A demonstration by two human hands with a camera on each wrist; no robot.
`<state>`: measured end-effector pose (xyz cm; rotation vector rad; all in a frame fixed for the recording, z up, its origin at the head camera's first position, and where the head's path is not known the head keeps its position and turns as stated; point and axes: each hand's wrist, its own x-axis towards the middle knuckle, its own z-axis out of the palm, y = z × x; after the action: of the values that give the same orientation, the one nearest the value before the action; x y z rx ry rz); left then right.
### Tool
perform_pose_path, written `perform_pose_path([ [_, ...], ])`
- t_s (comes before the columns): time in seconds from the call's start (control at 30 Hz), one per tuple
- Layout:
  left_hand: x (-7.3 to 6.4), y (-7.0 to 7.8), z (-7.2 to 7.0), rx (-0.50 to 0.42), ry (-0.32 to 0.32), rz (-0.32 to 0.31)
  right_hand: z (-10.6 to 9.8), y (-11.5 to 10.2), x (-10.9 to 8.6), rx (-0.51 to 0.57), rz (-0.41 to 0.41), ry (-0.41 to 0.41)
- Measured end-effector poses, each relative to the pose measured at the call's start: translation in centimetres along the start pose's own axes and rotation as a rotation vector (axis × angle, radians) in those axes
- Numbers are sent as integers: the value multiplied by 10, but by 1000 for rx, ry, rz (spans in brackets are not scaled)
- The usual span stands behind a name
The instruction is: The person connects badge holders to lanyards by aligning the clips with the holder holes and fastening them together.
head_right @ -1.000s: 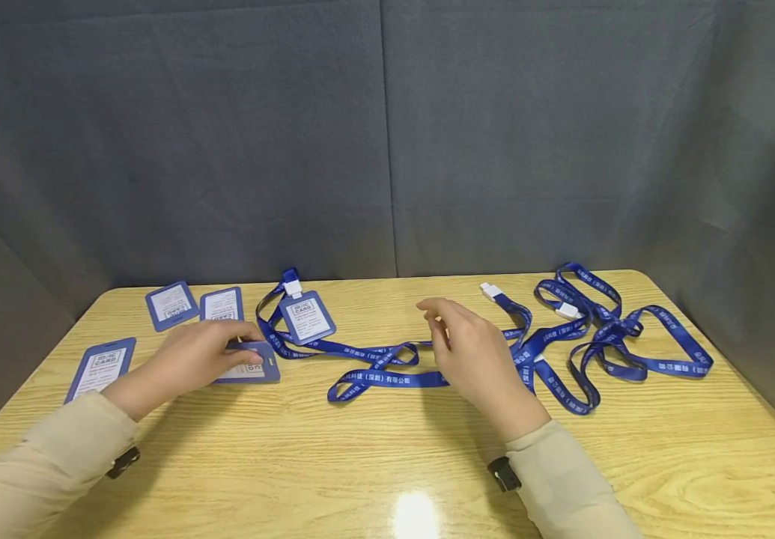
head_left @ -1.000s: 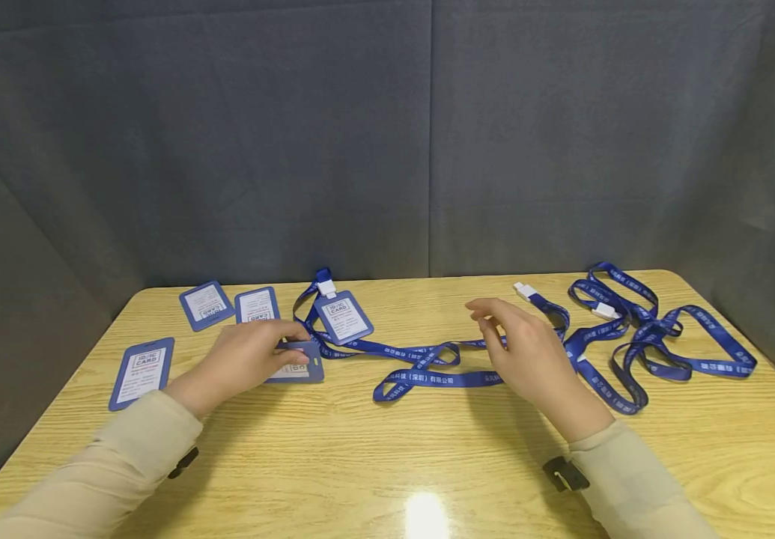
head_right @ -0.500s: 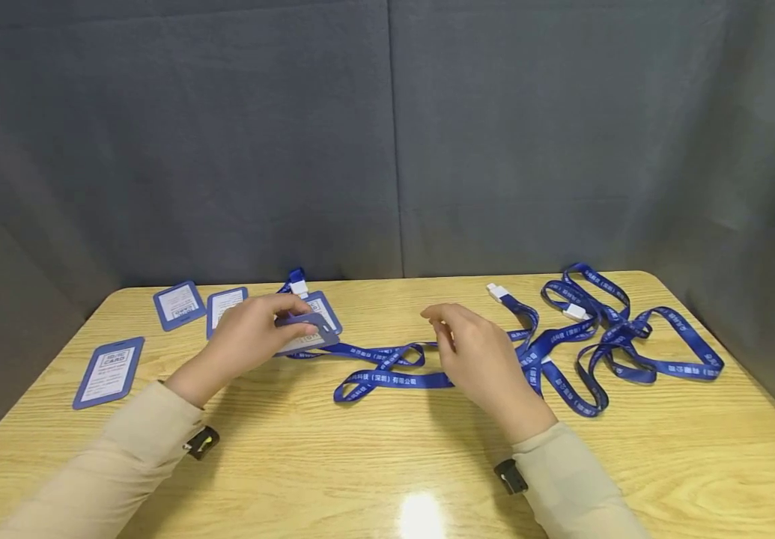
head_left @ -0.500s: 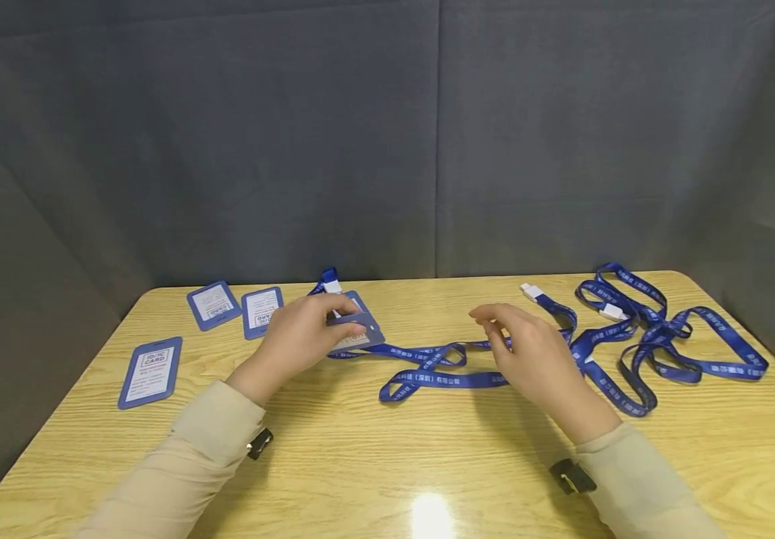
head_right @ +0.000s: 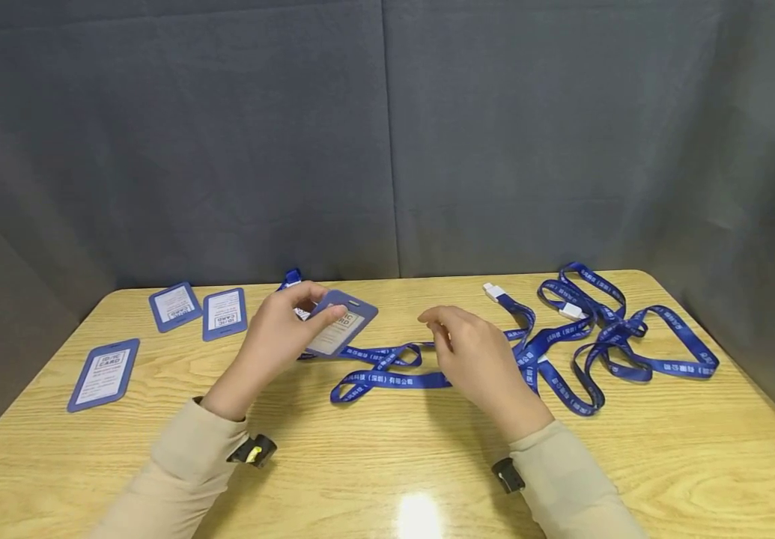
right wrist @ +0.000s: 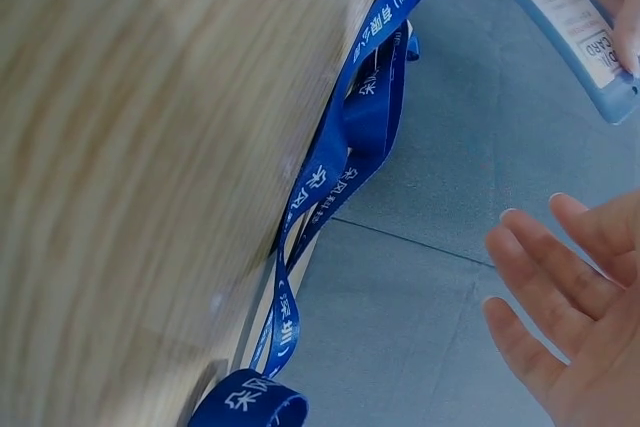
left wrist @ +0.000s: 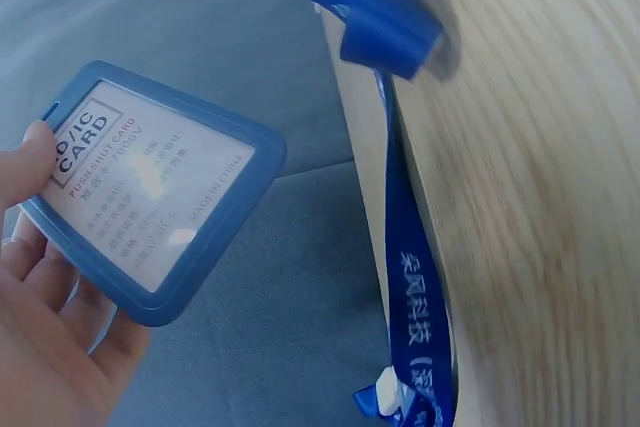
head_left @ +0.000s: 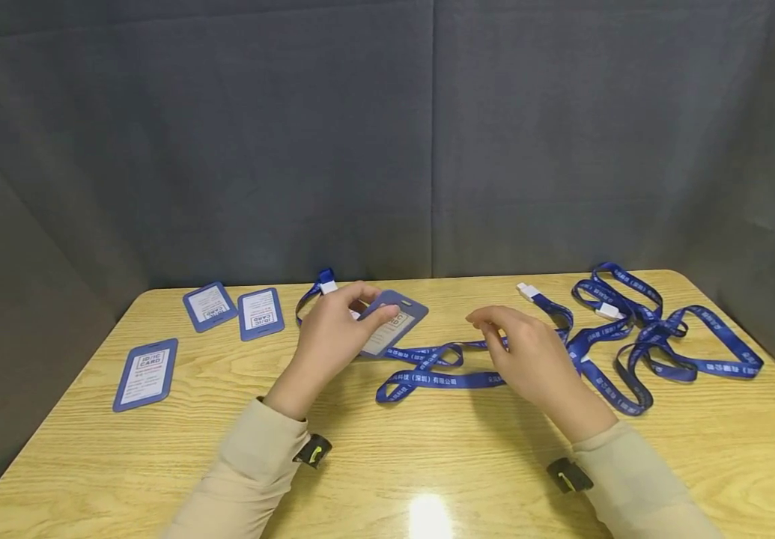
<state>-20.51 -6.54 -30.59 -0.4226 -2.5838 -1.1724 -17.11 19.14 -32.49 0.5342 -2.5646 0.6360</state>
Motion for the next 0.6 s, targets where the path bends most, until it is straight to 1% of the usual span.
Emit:
perform_pose_path([
  [0.17,-1,1,1,-60,15,-31,1,1,1,-4,6,-5],
  [0.3,-2,-2,0,-95,20,-49,2,1,1,-6,9,-12],
  [0.4,-3,-5,-1,-148,19,-53,2,1,1,-8,25,-29],
  [0.47,-3,-7,-2,-206,21,-53,3,1,1,-10,35,-41],
  [0.6,0,-12,0,-371,36,-67,2,2,0,-18,38,-57],
])
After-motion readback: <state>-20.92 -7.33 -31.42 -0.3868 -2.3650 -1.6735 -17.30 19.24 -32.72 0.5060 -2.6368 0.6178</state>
